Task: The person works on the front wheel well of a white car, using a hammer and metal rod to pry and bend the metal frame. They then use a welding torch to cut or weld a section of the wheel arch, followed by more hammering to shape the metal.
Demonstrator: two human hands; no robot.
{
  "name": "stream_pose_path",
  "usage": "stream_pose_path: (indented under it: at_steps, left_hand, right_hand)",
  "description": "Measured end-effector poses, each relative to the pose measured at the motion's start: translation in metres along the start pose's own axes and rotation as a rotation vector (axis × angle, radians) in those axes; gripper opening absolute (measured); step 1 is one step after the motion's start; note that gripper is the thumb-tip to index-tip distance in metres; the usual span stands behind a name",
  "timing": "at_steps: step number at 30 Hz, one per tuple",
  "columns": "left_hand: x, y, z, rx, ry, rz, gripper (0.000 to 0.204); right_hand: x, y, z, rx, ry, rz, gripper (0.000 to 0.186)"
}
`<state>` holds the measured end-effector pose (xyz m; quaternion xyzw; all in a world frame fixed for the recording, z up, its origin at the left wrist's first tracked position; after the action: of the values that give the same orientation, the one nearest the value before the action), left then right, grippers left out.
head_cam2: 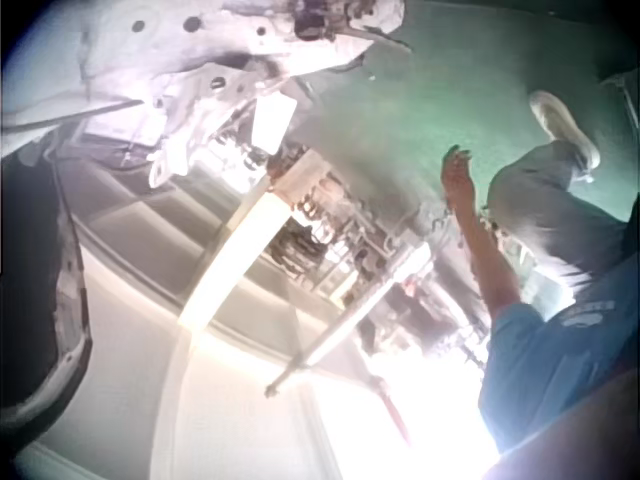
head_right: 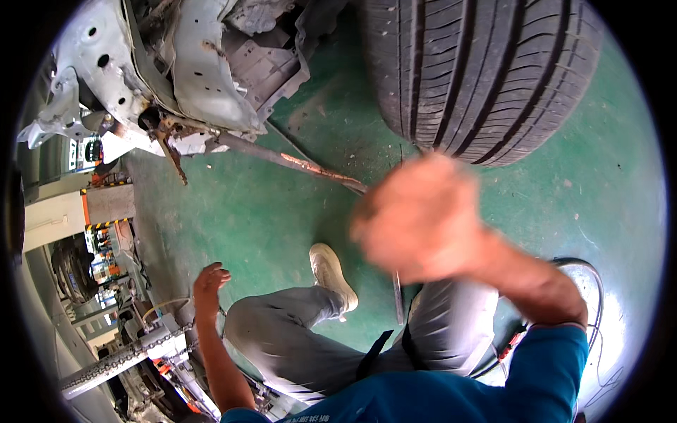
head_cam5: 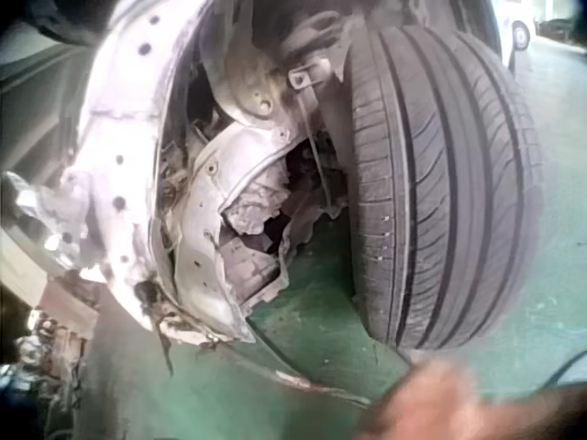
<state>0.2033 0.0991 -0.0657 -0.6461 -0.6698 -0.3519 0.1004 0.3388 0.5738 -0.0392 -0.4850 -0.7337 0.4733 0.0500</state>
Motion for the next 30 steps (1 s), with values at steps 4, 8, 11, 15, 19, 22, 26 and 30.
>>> stream_pose_path:
  at_steps: [4,8,11,15,19,22,26,30]
  left_hand:
    - [0.165,0.033,0.057,-0.205,-0.422,0.57,0.029]
    - [0.208,0.046,0.153,-0.644,-0.286,0.536,0.036]
    - [0.178,0.052,0.185,-0.72,-0.674,0.544,0.045]
    - [0.18,0.054,0.183,-0.794,-0.595,0.564,0.047]
    - [0.187,0.04,0.165,-0.648,-0.542,0.536,0.04]
    - [0.205,0.028,0.143,-0.436,-0.388,0.55,0.033]
    - [0.227,0.011,0.088,0.084,-0.186,0.635,0.026]
    - [0.246,-0.018,0.038,0.459,0.068,0.714,0.032]
  right_hand:
    - [-0.055,0.113,0.187,-1.156,-0.204,0.681,0.015]
    - [-0.063,0.307,0.275,-1.092,0.076,1.285,0.019]
    - [-0.095,0.375,0.292,-0.792,0.408,1.625,0.014]
    - [-0.092,0.382,0.296,-0.565,0.334,1.663,0.02]
    - [-0.076,0.313,0.283,-0.379,-0.018,1.644,0.032]
    - [-0.034,0.206,0.28,-0.175,-0.256,1.641,0.034]
    - [0.006,0.127,0.282,0.042,-0.76,1.452,0.036]
    - [0.024,0.093,0.288,0.219,-0.773,1.385,0.039]
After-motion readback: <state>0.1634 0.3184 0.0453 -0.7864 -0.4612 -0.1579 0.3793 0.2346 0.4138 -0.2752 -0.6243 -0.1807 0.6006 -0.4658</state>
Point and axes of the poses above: each hand's wrist, its own y-axis away from the middle knuckle, its own z-axis out of the palm, x = y × z, the point moved 6 cm from there along -y, towards the middle knuckle
